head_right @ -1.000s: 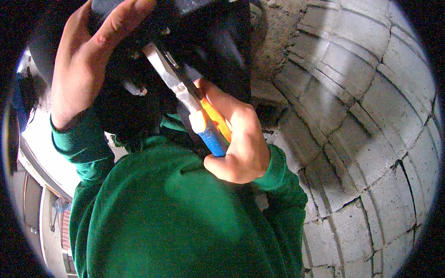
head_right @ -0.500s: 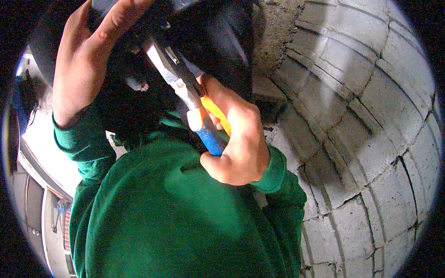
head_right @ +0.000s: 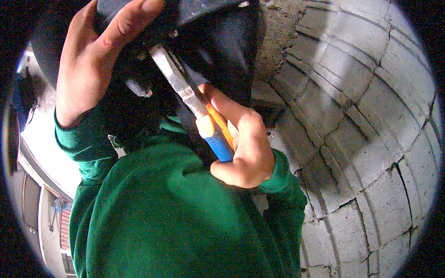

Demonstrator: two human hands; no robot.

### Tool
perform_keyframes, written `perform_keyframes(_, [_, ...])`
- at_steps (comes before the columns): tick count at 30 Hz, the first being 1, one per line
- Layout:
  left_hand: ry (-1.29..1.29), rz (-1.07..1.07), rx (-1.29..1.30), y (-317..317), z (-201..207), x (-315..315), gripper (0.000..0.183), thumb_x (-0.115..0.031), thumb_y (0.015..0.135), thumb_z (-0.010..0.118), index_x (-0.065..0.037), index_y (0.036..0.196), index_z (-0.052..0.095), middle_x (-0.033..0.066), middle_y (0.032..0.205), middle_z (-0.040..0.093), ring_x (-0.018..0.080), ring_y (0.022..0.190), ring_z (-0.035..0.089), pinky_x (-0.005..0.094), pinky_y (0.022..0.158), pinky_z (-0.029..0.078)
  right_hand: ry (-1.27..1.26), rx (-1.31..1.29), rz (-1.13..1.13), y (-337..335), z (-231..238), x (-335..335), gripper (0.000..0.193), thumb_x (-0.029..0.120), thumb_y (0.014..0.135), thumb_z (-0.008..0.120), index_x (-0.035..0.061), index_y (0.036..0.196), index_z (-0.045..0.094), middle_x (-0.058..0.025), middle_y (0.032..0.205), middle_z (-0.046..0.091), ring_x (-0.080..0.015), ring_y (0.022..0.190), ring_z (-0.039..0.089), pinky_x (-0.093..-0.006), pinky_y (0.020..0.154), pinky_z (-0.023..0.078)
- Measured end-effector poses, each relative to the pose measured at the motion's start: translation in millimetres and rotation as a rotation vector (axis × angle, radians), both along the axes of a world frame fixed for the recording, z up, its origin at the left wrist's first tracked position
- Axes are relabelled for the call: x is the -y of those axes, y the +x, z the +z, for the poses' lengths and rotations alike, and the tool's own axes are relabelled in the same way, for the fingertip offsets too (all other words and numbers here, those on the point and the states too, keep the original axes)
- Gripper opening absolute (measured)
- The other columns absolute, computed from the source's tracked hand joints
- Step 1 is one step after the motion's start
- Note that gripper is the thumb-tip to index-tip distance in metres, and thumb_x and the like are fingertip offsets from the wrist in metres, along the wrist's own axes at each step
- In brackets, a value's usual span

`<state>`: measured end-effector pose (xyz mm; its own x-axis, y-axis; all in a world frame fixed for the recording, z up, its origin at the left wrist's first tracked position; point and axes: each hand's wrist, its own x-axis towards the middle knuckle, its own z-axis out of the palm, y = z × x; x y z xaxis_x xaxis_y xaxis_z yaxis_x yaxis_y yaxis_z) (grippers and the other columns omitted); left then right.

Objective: The person sits on the floor and uses pliers to tighten bolts on a metal tool with red handles. They adjust the tool's position on their lap and reposition the pliers to secure the fasteners.

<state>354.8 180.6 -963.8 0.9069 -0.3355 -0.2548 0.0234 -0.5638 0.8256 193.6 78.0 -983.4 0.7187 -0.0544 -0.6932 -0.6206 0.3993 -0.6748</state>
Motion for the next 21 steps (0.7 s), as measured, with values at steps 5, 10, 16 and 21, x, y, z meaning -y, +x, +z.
perform_keyframes(5, [-0.080,-0.050,-0.016,6.8,-4.6,-9.8,0.052,-0.021,0.084,0.077,0.012,0.115,0.053,0.0108,0.087,0.067,0.0164,0.075,0.065,0.0286,0.070,0.054,-0.094,0.078,0.058,0.6,0.6,-3.2,0.093,0.006,0.044,0.051,-0.0129,0.135,0.041,-0.0053,0.096,0.051,-0.0099,0.080,0.042,-0.0209,0.073,0.035])
perform_keyframes(10, [-0.043,0.094,-0.046,7.5,6.9,-9.4,0.051,-0.021,0.083,0.079,0.012,0.113,0.054,0.0112,0.090,0.065,0.0159,0.077,0.064,0.0282,0.070,0.053,-0.194,0.141,0.158,-6.1,-2.2,4.5,0.094,0.005,0.046,0.051,-0.0164,0.137,0.036,-0.0075,0.102,0.052,-0.0104,0.087,0.044,-0.0214,0.082,0.038])
perform_keyframes(16, [0.061,0.028,0.114,-2.0,-2.7,-3.0,0.050,-0.021,0.083,0.079,0.011,0.113,0.054,0.0100,0.086,0.065,0.0145,0.074,0.063,0.0265,0.066,0.052,-0.436,0.289,0.265,-6.9,-7.1,3.8,0.084,0.006,0.055,0.058,-0.0107,0.135,0.040,-0.0137,0.107,0.060,-0.0170,0.083,0.053,-0.0275,0.078,0.045])
perform_keyframes(21, [-0.120,0.088,-0.079,8.3,0.7,-14.0,0.049,-0.021,0.084,0.078,0.012,0.111,0.055,0.0096,0.084,0.065,0.0136,0.072,0.063,0.0262,0.065,0.051,-0.669,0.330,0.296,-3.9,-4.0,-4.1,0.082,0.004,0.055,0.059,-0.0092,0.133,0.042,-0.0190,0.103,0.059,-0.0240,0.077,0.056,-0.0319,0.073,0.047])
